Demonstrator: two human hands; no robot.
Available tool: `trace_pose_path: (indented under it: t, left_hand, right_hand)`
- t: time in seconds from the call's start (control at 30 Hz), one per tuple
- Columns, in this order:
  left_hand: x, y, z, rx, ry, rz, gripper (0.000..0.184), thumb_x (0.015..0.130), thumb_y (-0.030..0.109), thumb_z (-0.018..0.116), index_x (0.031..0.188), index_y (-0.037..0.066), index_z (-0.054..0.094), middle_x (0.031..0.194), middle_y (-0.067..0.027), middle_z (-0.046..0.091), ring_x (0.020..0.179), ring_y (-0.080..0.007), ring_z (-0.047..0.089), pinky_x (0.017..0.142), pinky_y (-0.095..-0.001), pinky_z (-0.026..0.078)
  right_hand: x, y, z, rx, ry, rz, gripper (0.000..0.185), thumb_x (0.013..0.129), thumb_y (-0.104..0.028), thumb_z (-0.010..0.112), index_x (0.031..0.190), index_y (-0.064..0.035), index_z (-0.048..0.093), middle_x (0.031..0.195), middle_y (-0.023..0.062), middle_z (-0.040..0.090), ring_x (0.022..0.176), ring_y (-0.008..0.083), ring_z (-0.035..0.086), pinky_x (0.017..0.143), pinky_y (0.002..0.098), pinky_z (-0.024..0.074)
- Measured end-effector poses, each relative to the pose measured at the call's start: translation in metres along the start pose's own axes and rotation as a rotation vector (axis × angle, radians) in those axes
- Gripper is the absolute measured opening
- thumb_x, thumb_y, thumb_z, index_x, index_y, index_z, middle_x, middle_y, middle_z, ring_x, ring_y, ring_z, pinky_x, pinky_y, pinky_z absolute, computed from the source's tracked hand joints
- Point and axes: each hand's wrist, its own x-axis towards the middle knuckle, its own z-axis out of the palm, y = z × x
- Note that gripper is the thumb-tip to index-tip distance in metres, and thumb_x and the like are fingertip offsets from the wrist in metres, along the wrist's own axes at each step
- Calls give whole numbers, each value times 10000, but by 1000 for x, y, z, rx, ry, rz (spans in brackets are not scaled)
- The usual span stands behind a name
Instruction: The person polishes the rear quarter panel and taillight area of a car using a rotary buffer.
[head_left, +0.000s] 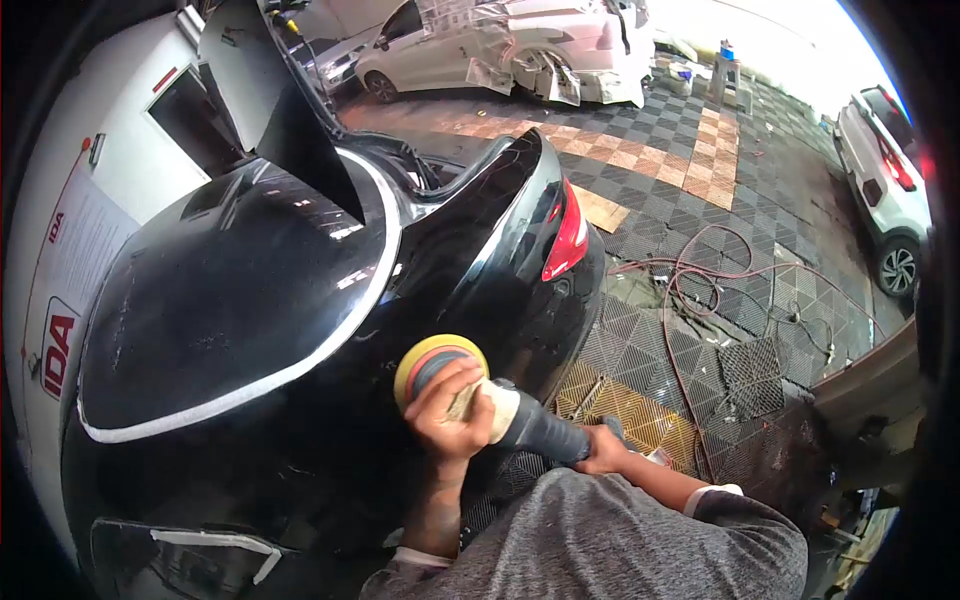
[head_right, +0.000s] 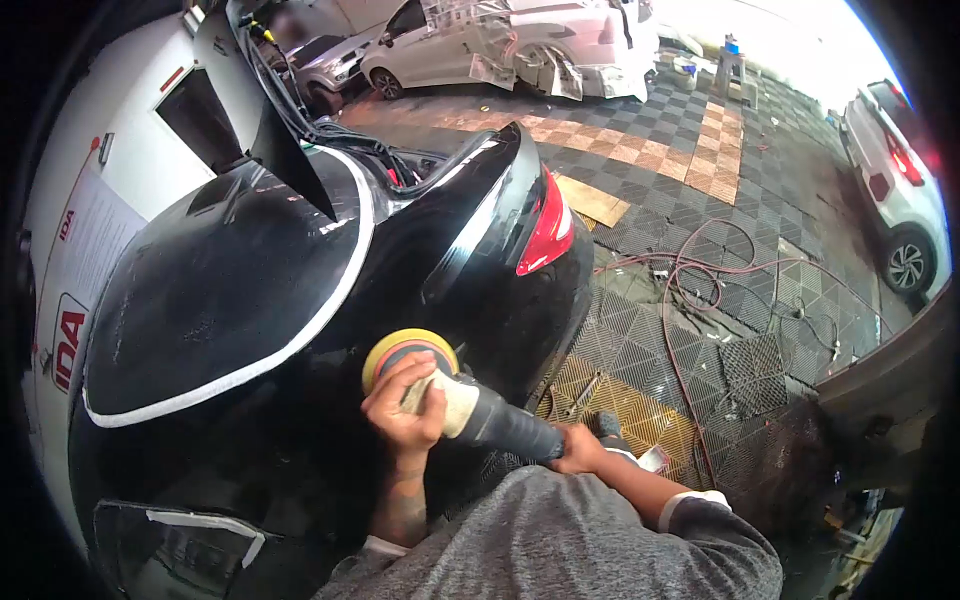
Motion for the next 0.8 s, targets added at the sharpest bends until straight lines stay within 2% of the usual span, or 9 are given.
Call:
trace_pose_path:
  t: [0.03, 0.07, 0.17, 0.3, 0.37, 0.47, 0.5, 0.67, 0.8]
  left_hand:
    - [3, -5, 12, -10, -1, 3, 231, 758, -2, 706, 982, -36, 748, 1020, -192, 766, 961, -311, 754, 923, -405, 591]
    - [10, -11, 26, -51, 5, 10, 231, 753, -8, 703, 978, -39, 747, 1024, -188, 770, 964, -316, 756, 916, -405, 593]
    - [40, -19, 66, -20, -24, 48, 224, 763, -29, 717, 984, -27, 755, 1028, -181, 772, 978, -314, 760, 909, -395, 597]
    - [93, -40, 124, -132, -144, -47, 352, 804, 45, 699, 1142, -50, 716, 1124, -205, 758, 1051, -319, 741, 967, -402, 557]
    - [116, -53, 153, -153, -184, 0, 371, 846, 71, 699, 1193, -61, 698, 1203, -210, 738, 1125, -312, 723, 1011, -381, 544]
    - [131, -59, 177, -180, -274, -116, 269, 855, 96, 695, 1090, -26, 740, 1064, -195, 766, 1007, -285, 752, 897, -376, 572]
    - [131, -57, 180, -155, -208, -74, 225, 852, 106, 695, 1032, -17, 752, 970, -184, 770, 910, -288, 760, 828, -379, 580]
    - [105, -46, 155, -144, -72, -94, 199, 824, 65, 683, 988, -29, 747, 944, -175, 774, 870, -291, 762, 821, -380, 585]
    - [80, -27, 100, -21, -55, 20, 203, 816, -20, 682, 1011, -41, 734, 979, -186, 765, 923, -327, 759, 854, -393, 592]
  right_hand:
    - [0, -6, -12, -62, 49, -13, 470, 667, -267, 861, 1039, -6, 740, 965, 197, 776, 895, 310, 773, 821, 415, 597]
    - [3, 2, -17, -63, 50, -11, 470, 667, -267, 861, 1039, -6, 740, 965, 197, 776, 895, 310, 773, 821, 415, 597]
    - [15, 30, -38, -173, 10, 167, 429, 677, -302, 853, 977, -10, 760, 919, 227, 764, 896, 379, 762, 824, 442, 597]
    - [40, 19, -74, 211, 175, 114, 364, 716, -242, 853, 968, 10, 781, 901, 119, 784, 823, 178, 744, 763, 366, 585]
    - [51, 50, -92, 139, 167, 170, 372, 723, -219, 858, 1011, 1, 772, 941, 112, 786, 858, 187, 745, 783, 364, 582]
    - [58, 54, -109, 173, 121, 223, 395, 713, -233, 881, 1005, 4, 757, 933, 111, 779, 849, 189, 736, 786, 368, 582]
    - [56, 46, -114, 162, 130, 230, 405, 711, -236, 886, 1009, 6, 754, 934, 107, 778, 843, 186, 732, 783, 366, 581]
    - [51, 25, -113, 138, 65, 123, 352, 733, -233, 879, 952, 16, 759, 881, 86, 773, 823, 179, 732, 772, 371, 580]
    - [41, 61, -69, 83, 53, 102, 343, 697, -273, 881, 912, -29, 773, 879, 135, 784, 822, 265, 767, 774, 400, 591]
